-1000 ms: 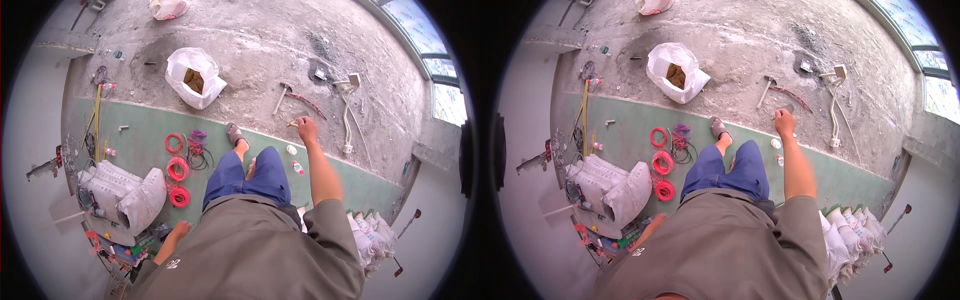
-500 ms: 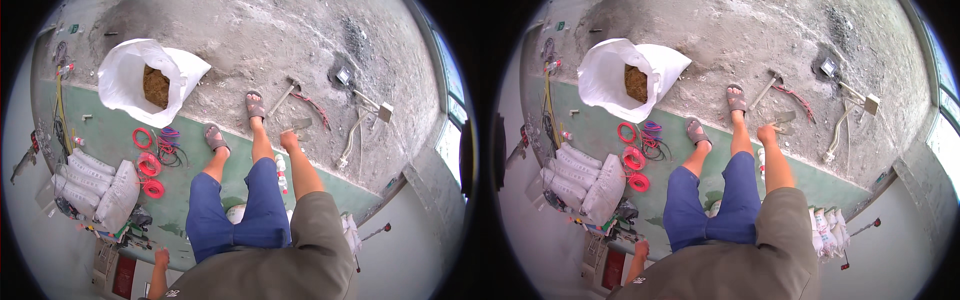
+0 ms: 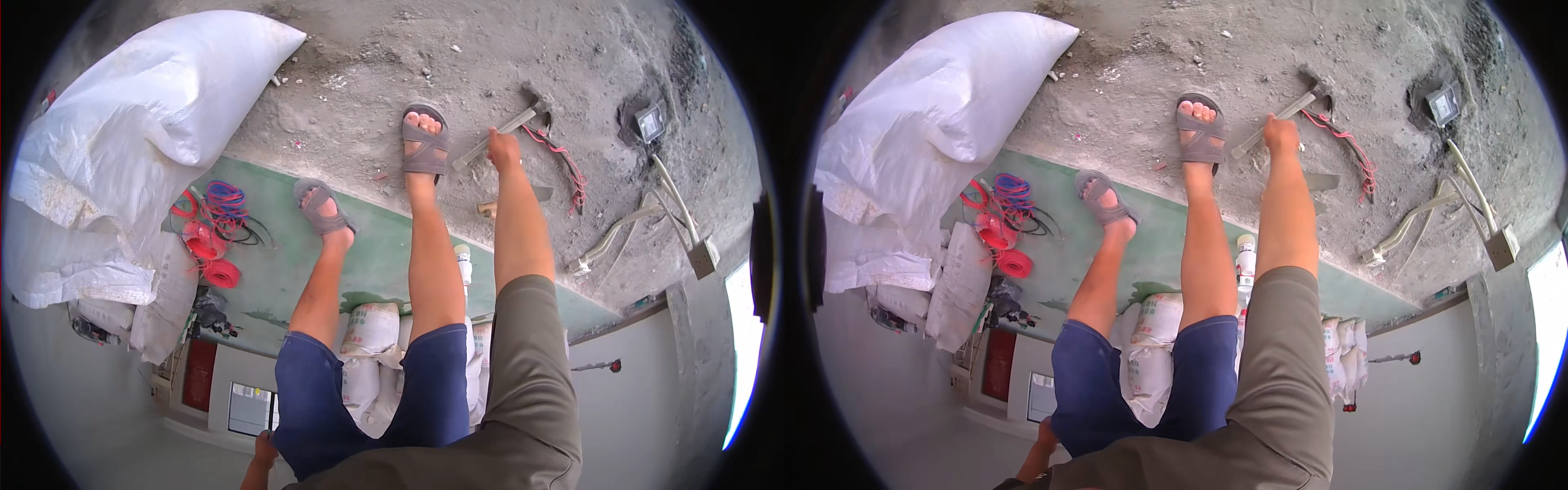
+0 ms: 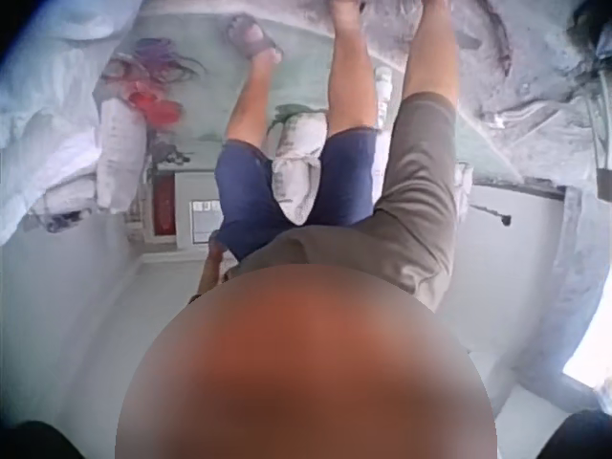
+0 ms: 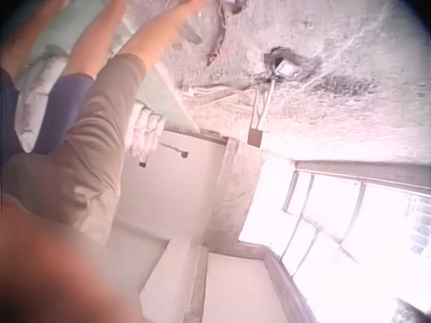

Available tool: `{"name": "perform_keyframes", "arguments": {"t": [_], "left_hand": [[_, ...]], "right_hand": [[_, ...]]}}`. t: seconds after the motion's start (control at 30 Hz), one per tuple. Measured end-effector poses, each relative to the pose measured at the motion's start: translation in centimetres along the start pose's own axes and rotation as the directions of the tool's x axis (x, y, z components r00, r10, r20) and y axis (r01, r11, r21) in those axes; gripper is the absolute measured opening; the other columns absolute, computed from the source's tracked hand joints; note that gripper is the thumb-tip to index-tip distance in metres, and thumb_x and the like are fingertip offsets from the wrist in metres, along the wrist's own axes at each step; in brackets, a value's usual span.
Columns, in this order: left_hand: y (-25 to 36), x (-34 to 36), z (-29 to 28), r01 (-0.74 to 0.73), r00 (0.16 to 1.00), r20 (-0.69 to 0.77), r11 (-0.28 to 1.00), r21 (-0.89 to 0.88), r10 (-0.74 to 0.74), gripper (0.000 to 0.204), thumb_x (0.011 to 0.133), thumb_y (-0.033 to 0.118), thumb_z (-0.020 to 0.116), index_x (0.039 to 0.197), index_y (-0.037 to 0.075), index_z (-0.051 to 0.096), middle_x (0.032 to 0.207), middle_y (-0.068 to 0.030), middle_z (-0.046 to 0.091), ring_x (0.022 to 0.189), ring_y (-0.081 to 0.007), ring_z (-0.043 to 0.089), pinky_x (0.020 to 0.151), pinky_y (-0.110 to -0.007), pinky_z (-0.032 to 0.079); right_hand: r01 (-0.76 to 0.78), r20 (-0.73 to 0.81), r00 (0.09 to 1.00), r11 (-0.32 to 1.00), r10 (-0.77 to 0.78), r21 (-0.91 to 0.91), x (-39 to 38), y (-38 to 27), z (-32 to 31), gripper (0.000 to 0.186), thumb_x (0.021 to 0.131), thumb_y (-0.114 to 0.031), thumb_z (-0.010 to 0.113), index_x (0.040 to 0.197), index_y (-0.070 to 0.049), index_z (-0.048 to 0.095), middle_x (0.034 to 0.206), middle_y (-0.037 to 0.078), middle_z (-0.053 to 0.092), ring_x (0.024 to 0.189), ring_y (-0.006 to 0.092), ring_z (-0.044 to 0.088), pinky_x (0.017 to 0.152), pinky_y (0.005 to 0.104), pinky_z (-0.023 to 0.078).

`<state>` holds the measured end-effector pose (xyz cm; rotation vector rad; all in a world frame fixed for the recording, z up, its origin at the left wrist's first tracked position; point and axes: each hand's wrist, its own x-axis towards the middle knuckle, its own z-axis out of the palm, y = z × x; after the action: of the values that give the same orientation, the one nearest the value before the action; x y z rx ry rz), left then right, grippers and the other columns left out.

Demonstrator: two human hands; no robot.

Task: Preparing wiring and clearing debris from a wall electrical box using a hammer.

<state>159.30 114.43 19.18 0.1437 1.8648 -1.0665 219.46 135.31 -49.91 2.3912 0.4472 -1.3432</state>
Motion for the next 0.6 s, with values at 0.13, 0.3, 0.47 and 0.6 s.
{"name": "perform_keyframes", "arguments": {"t": [0.13,0.3,0.47,0.6], "left_hand": [[0.4,-0.1,-0.2,-0.065,0.989,-0.131,0.997,-0.033,0.061,0.023,0.093,0.016,0.052,0.075,0.003,0.058,0.062,-0.0100,0.055,0.056,-0.0216,0.053,0.054,-0.036,0.042],[0.6,-0.3,1.6,-0.182,0.975,-0.166,0.963,-0.200,0.150,0.024,0.092,0.018,0.054,0.075,0.001,0.057,0.068,-0.0151,0.058,0.063,-0.0263,0.056,0.060,-0.039,0.044],[-1.0,-2.1,4.0,-0.193,0.972,-0.180,0.955,-0.225,0.155,0.026,0.090,0.023,0.056,0.080,0.000,0.060,0.078,-0.0194,0.062,0.075,-0.0340,0.061,0.068,-0.043,0.047],[-1.4,-3.8,6.6,-0.421,0.873,-0.330,0.897,-0.138,0.359,0.030,0.089,0.029,0.060,0.090,0.000,0.063,0.091,-0.0227,0.064,0.091,-0.0419,0.060,0.079,-0.047,0.048]], "right_hand": [[-0.004,0.058,0.998,0.996,-0.001,0.086,-0.9,0.1,-1.4,0.049,0.086,-0.040,0.053,0.089,0.006,0.070,0.089,0.022,0.070,0.082,0.0360,0.068,0.080,0.0443,0.050],[-0.124,0.147,0.988,0.768,0.039,0.629,-6.0,-1.1,-10.6,0.030,0.082,-0.033,0.052,0.086,-0.003,0.055,0.059,0.010,0.054,0.053,0.0264,0.058,0.049,0.0404,0.044],[0.337,0.114,0.914,0.886,-0.389,0.318,-22.1,0.5,-24.0,0.019,0.084,-0.018,0.051,0.072,-0.004,0.054,0.053,0.003,0.049,0.043,0.0143,0.048,0.042,0.0309,0.037],[0.690,-0.292,0.718,0.588,-0.632,0.422,-40.8,0.5,-27.6,0.026,0.083,-0.011,0.053,0.107,0.001,0.055,0.069,0.005,0.054,0.054,0.0111,0.049,0.048,0.0256,0.040]]}}
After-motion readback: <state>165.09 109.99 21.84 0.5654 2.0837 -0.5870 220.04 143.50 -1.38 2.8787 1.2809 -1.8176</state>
